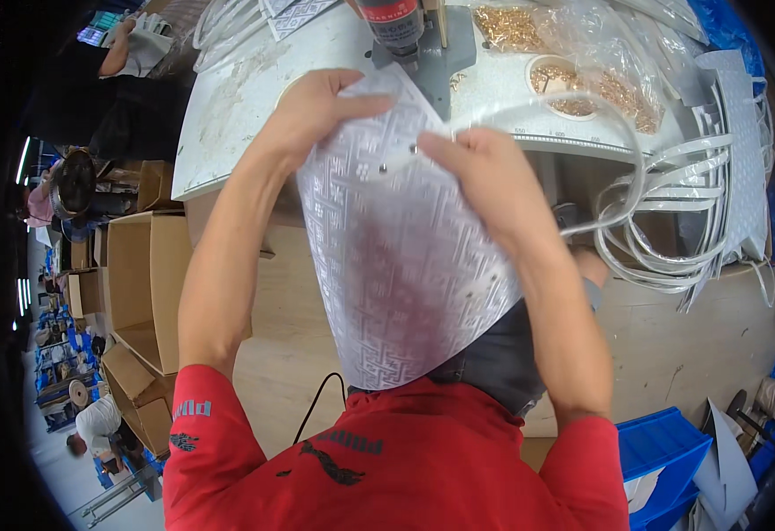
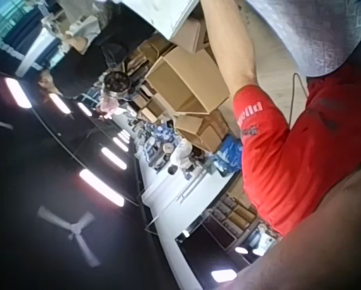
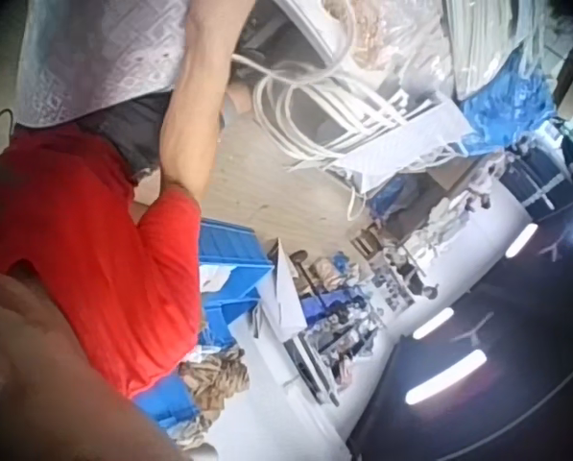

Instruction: Assembling patterned tote bags by attaching handles using a pneumatic press machine at a factory workbench.

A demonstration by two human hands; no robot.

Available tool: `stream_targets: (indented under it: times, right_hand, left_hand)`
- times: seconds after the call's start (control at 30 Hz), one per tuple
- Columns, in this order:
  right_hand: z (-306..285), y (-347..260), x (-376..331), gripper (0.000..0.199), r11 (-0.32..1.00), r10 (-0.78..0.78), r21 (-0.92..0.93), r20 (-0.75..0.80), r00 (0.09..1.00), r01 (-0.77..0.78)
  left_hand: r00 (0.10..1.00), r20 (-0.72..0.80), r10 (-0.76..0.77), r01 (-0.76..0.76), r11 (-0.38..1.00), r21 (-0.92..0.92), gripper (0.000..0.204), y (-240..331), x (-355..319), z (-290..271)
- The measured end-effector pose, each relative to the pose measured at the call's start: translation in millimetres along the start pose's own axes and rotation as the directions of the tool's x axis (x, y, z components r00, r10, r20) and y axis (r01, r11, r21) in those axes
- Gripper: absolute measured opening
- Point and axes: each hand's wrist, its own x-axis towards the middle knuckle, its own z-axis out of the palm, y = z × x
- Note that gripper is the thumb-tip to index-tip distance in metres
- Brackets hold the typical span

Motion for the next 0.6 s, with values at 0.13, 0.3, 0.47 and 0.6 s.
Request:
stream_targets:
  times: [0.13,0.3,0.47,0.6]
  right_hand:
    - [-2.4,-31.7,24.4,0.034,0.992,-0.063,-0.107,0.003,0.998,0.063]
    - [-15.7,-36.0,56.4,0.030,0.951,-0.177,-0.263,-0.037,0.983,0.162]
    - [-7.8,-44.4,50.9,0.028,0.947,-0.166,-0.291,-0.081,0.983,0.136]
    - [-12.6,-40.6,62.8,0.028,0.953,-0.146,-0.276,-0.042,0.988,0.129]
  left_hand:
    - [0.998,-0.024,0.051,-0.055,0.975,-0.217,0.043,-5.1,25.4,-8.2]
    - [0.999,-0.042,0.000,-0.010,0.972,-0.234,0.031,6.2,52.2,-9.3]
    - [0.999,-0.043,0.012,-0.021,0.974,-0.227,0.030,0.4,55.0,-8.8]
    - [0.999,-0.033,-0.020,0.013,0.980,-0.197,0.033,10.7,49.2,-9.0]
